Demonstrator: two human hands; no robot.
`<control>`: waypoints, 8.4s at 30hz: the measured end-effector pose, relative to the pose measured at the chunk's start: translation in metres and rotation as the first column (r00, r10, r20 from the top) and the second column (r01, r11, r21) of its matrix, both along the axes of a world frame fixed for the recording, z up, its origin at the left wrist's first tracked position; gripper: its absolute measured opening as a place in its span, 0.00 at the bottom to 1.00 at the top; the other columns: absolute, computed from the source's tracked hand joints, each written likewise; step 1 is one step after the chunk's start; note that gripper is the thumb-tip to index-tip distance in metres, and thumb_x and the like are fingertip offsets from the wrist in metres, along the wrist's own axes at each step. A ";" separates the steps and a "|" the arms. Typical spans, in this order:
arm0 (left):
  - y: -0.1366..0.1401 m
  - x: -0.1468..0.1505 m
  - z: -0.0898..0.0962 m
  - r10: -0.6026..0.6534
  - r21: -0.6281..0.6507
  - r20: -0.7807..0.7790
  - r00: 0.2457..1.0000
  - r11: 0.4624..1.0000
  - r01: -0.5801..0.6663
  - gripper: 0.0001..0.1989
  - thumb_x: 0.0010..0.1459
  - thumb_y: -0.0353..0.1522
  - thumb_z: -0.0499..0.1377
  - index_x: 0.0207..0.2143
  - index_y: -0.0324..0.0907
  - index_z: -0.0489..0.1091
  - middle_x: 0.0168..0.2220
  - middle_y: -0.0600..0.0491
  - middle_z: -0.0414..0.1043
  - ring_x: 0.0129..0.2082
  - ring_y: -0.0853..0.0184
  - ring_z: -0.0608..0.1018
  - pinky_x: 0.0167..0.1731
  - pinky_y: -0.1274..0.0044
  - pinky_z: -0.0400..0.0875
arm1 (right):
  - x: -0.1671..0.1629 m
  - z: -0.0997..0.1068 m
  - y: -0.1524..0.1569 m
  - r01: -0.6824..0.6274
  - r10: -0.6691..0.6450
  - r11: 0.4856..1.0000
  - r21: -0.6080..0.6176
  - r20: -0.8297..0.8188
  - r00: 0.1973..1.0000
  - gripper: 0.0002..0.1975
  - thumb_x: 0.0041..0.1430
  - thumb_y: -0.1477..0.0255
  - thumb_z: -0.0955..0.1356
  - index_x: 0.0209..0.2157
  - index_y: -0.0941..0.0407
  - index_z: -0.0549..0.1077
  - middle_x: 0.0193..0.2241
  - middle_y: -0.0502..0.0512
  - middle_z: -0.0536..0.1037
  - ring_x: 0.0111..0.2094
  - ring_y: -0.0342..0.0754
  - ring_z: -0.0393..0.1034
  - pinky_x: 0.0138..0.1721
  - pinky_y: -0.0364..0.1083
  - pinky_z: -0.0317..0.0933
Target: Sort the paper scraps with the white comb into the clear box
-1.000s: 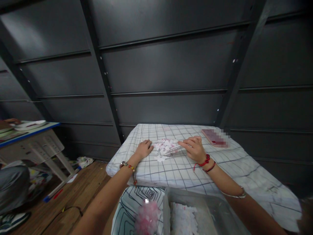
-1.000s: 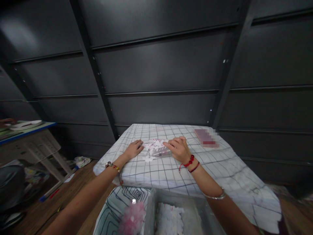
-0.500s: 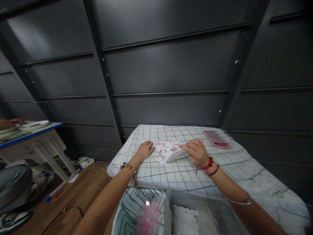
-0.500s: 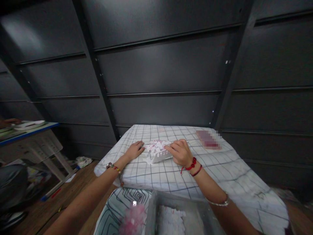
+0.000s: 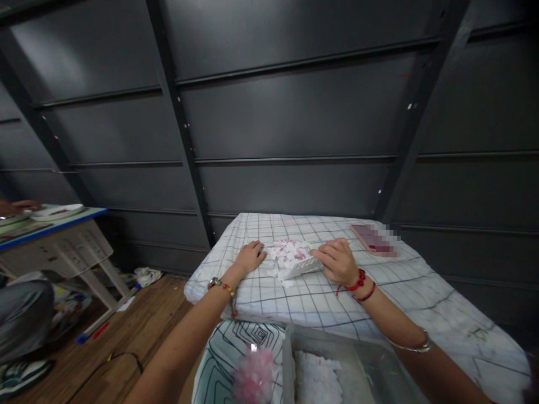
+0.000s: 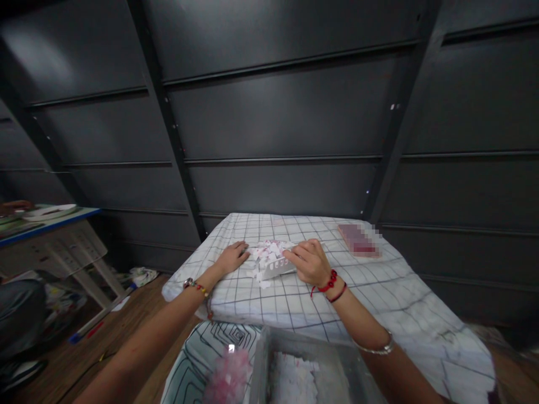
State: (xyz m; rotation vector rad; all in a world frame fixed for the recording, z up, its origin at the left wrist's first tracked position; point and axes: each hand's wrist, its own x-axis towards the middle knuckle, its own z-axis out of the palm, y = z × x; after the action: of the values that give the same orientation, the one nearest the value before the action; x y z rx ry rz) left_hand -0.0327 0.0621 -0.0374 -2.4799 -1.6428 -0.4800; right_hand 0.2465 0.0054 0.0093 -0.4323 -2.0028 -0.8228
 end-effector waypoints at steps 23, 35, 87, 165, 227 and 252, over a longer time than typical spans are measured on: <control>0.002 -0.002 -0.003 -0.009 0.013 -0.017 1.000 1.000 0.009 0.18 0.60 0.37 0.46 0.48 0.37 0.64 0.52 0.45 0.63 0.52 0.61 0.64 0.51 0.71 0.58 | 0.039 0.009 0.009 0.098 -0.101 0.991 -0.092 -0.027 0.995 0.16 0.48 0.84 0.59 0.35 0.56 0.71 0.24 0.52 0.69 0.30 0.47 0.59 0.32 0.48 0.50; 0.000 -0.001 0.000 -0.008 0.008 -0.026 1.000 1.000 0.008 0.18 0.60 0.36 0.47 0.49 0.36 0.64 0.52 0.44 0.63 0.52 0.61 0.64 0.51 0.70 0.58 | 0.027 0.010 0.005 0.113 -0.115 0.992 -0.048 -0.033 0.993 0.15 0.49 0.84 0.59 0.36 0.57 0.70 0.24 0.53 0.69 0.31 0.48 0.58 0.32 0.48 0.50; -0.003 0.000 0.002 0.020 -0.037 -0.036 0.999 0.999 -0.021 0.19 0.61 0.38 0.47 0.50 0.36 0.62 0.54 0.43 0.61 0.54 0.59 0.62 0.52 0.68 0.55 | 0.018 0.026 -0.040 0.169 -0.110 0.927 -0.334 0.188 0.976 0.20 0.47 0.85 0.57 0.40 0.58 0.70 0.27 0.56 0.69 0.32 0.49 0.58 0.32 0.49 0.56; -0.073 -0.035 0.003 0.002 -0.046 -0.005 1.000 0.999 -0.002 0.23 0.61 0.40 0.44 0.52 0.36 0.61 0.55 0.44 0.59 0.55 0.59 0.61 0.53 0.67 0.54 | 0.000 0.035 -0.043 0.416 -0.355 0.894 -0.164 0.307 0.883 0.17 0.48 0.86 0.58 0.37 0.60 0.70 0.26 0.56 0.70 0.31 0.49 0.56 0.31 0.47 0.49; -0.088 -0.037 0.011 -0.263 -0.229 -0.085 0.961 0.944 0.238 0.29 0.59 0.46 0.45 0.59 0.41 0.49 0.61 0.48 0.45 0.60 0.60 0.49 0.56 0.67 0.47 | 0.014 0.028 -0.091 0.268 -0.165 0.901 -0.342 0.299 0.940 0.16 0.50 0.86 0.55 0.32 0.59 0.69 0.24 0.54 0.69 0.29 0.47 0.58 0.30 0.46 0.53; -0.090 -0.036 0.011 -0.253 -0.222 -0.124 0.959 0.949 0.222 0.30 0.60 0.47 0.41 0.59 0.38 0.49 0.61 0.46 0.44 0.60 0.59 0.49 0.56 0.66 0.47 | -0.055 0.043 -0.046 0.403 -0.363 0.910 -0.096 0.281 0.888 0.11 0.54 0.84 0.59 0.29 0.61 0.70 0.22 0.55 0.68 0.28 0.49 0.56 0.29 0.46 0.49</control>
State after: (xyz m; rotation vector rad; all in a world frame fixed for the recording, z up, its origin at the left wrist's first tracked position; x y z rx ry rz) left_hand -0.0685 -0.0284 -0.0267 -2.8048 -1.4072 -0.1440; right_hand 0.1917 -0.0409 0.0520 -0.8719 -2.2679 -1.0136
